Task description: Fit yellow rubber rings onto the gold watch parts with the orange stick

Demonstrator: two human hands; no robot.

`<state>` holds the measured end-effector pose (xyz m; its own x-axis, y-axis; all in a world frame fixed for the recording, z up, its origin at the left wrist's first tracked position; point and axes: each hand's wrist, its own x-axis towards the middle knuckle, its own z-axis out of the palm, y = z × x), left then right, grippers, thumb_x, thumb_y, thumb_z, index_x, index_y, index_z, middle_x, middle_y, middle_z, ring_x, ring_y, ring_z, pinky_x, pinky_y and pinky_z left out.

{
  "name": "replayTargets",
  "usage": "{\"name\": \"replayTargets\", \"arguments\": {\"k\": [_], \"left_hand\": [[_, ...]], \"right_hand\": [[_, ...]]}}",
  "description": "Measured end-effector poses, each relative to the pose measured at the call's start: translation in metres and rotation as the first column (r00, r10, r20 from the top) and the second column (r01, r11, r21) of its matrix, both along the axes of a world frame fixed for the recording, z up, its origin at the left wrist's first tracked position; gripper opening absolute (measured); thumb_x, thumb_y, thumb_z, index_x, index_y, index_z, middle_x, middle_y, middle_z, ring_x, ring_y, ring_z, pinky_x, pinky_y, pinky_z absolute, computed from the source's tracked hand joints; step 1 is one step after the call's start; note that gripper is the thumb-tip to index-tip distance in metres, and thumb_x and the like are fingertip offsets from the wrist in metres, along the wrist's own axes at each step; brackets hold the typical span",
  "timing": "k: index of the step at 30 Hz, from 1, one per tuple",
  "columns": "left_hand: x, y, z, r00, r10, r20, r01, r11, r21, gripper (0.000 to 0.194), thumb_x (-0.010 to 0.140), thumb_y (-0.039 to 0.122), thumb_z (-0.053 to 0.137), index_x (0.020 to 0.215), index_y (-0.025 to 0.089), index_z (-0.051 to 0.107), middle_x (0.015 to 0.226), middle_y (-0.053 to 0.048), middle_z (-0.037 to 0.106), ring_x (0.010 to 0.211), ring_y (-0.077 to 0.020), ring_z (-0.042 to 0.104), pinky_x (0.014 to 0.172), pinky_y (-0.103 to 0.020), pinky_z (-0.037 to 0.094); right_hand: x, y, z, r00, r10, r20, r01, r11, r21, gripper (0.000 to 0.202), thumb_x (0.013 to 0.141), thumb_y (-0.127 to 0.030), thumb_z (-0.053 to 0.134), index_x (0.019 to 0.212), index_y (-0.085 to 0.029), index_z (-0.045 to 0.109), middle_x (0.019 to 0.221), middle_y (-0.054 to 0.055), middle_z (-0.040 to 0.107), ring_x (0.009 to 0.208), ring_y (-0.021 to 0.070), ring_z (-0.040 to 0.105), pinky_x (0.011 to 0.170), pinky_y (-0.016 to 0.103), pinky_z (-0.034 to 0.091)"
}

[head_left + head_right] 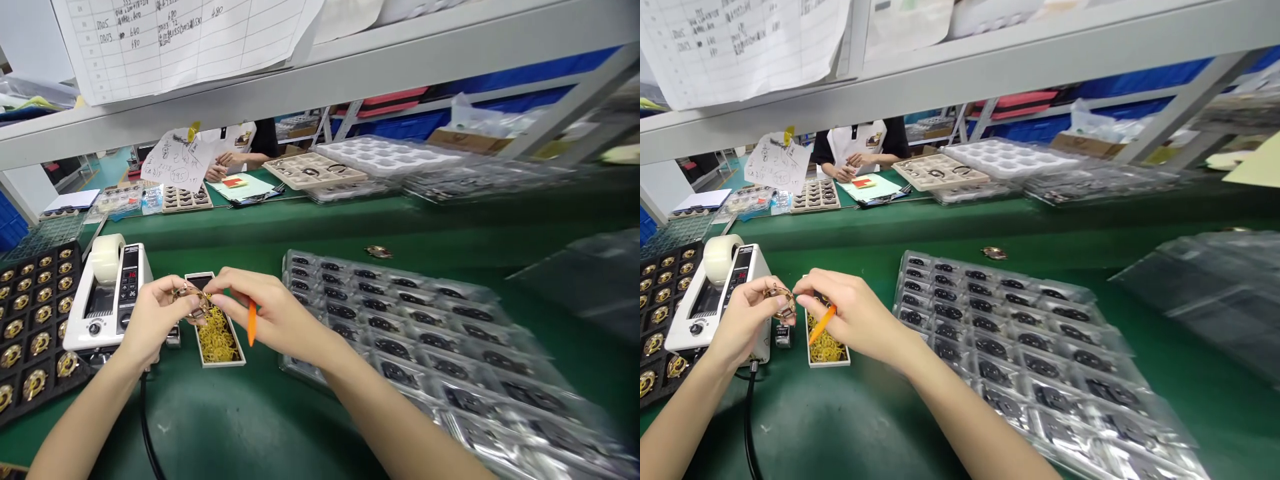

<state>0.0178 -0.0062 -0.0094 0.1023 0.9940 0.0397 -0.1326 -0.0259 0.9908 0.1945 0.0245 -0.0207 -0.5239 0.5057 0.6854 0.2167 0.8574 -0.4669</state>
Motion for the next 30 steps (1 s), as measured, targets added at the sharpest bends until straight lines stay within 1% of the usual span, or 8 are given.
{"name": "replayTargets", "arguments": {"k": [7, 10, 13, 15, 21, 23, 26, 30], "left_hand": [[0.000, 0.001, 0.000, 0.995, 0.019, -0.099, -0.013, 0.998, 0.066, 0.011, 0.065, 0.020, 0.070, 0.061, 0.015, 0.062, 0.060, 0.003, 0.054, 0.050, -0.0075, 0.049, 0.046, -0.019, 0.042], [0.000, 0.000, 0.000, 0.991, 0.034, -0.131, -0.021, 0.995, 0.096, 0.010, 0.064, 0.017, 0.069, 0.060, 0.015, 0.060, 0.057, 0.004, 0.053, 0.048, -0.0069, 0.047, 0.046, -0.019, 0.039], [0.000, 0.000, 0.001, 0.989, 0.036, -0.140, -0.023, 0.995, 0.093, 0.011, 0.065, 0.017, 0.069, 0.060, 0.015, 0.060, 0.056, 0.004, 0.052, 0.048, -0.0070, 0.046, 0.046, -0.019, 0.037], [0.000, 0.001, 0.000, 0.991, 0.032, -0.130, -0.021, 0.996, 0.086, 0.012, 0.067, 0.020, 0.070, 0.062, 0.014, 0.061, 0.057, 0.003, 0.052, 0.049, -0.0071, 0.046, 0.046, -0.019, 0.037], [-0.002, 0.005, -0.007, 0.995, 0.003, -0.097, 0.004, 0.997, 0.071, 0.021, 0.071, 0.030, 0.074, 0.068, 0.013, 0.064, 0.061, 0.001, 0.054, 0.053, -0.0078, 0.046, 0.047, -0.019, 0.038], [-0.002, 0.006, -0.009, 0.995, 0.015, -0.102, -0.007, 0.997, 0.078, 0.022, 0.072, 0.032, 0.075, 0.068, 0.013, 0.064, 0.062, 0.001, 0.054, 0.054, -0.0084, 0.046, 0.049, -0.020, 0.037], [-0.001, 0.005, -0.010, 0.991, 0.052, -0.124, -0.039, 0.993, 0.111, 0.022, 0.073, 0.032, 0.074, 0.068, 0.014, 0.063, 0.061, 0.002, 0.051, 0.055, -0.0090, 0.045, 0.051, -0.021, 0.037], [0.001, 0.004, -0.010, 0.970, 0.135, -0.201, -0.089, 0.971, 0.222, 0.022, 0.076, 0.031, 0.071, 0.064, 0.015, 0.063, 0.063, 0.002, 0.048, 0.058, -0.0105, 0.044, 0.054, -0.023, 0.037]], "right_hand": [[-0.006, -0.003, -0.005, 1.000, 0.010, 0.027, -0.010, 1.000, 0.025, 0.015, 0.096, -0.015, 0.045, 0.083, -0.019, 0.051, 0.070, -0.001, 0.055, 0.060, 0.0105, 0.047, 0.056, 0.022, 0.038], [-0.008, -0.006, -0.004, 1.000, 0.031, 0.005, -0.030, 0.997, -0.070, 0.019, 0.095, -0.015, 0.044, 0.077, -0.020, 0.048, 0.066, -0.003, 0.050, 0.056, 0.0095, 0.043, 0.054, 0.021, 0.035], [-0.010, -0.007, -0.004, 0.999, 0.052, -0.005, -0.052, 0.973, -0.223, 0.024, 0.095, -0.019, 0.042, 0.072, -0.021, 0.043, 0.063, -0.005, 0.045, 0.055, 0.0091, 0.040, 0.052, 0.021, 0.033], [-0.009, -0.006, -0.004, 0.999, 0.049, 0.009, -0.044, 0.959, -0.279, 0.025, 0.097, -0.022, 0.039, 0.072, -0.021, 0.041, 0.063, -0.005, 0.045, 0.054, 0.0093, 0.040, 0.051, 0.021, 0.033], [-0.003, 0.000, -0.006, 0.995, 0.019, 0.098, -0.005, 0.990, -0.143, 0.017, 0.096, -0.021, 0.040, 0.080, -0.022, 0.043, 0.069, -0.003, 0.050, 0.059, 0.0111, 0.044, 0.055, 0.023, 0.034], [-0.004, 0.000, -0.006, 0.996, -0.001, 0.088, 0.015, 0.986, -0.164, 0.019, 0.096, -0.022, 0.038, 0.078, -0.022, 0.042, 0.069, -0.002, 0.049, 0.059, 0.0117, 0.043, 0.056, 0.024, 0.034], [-0.010, -0.001, -0.007, 1.000, 0.008, 0.024, 0.001, 0.936, -0.353, 0.027, 0.098, -0.030, 0.035, 0.073, -0.022, 0.040, 0.066, -0.003, 0.043, 0.058, 0.0116, 0.039, 0.055, 0.024, 0.033], [-0.020, 0.000, -0.009, 0.981, 0.057, -0.186, -0.159, 0.786, -0.598, 0.046, 0.094, -0.057, 0.038, 0.064, -0.022, 0.036, 0.061, -0.005, 0.033, 0.054, 0.0104, 0.031, 0.050, 0.024, 0.029]]}}
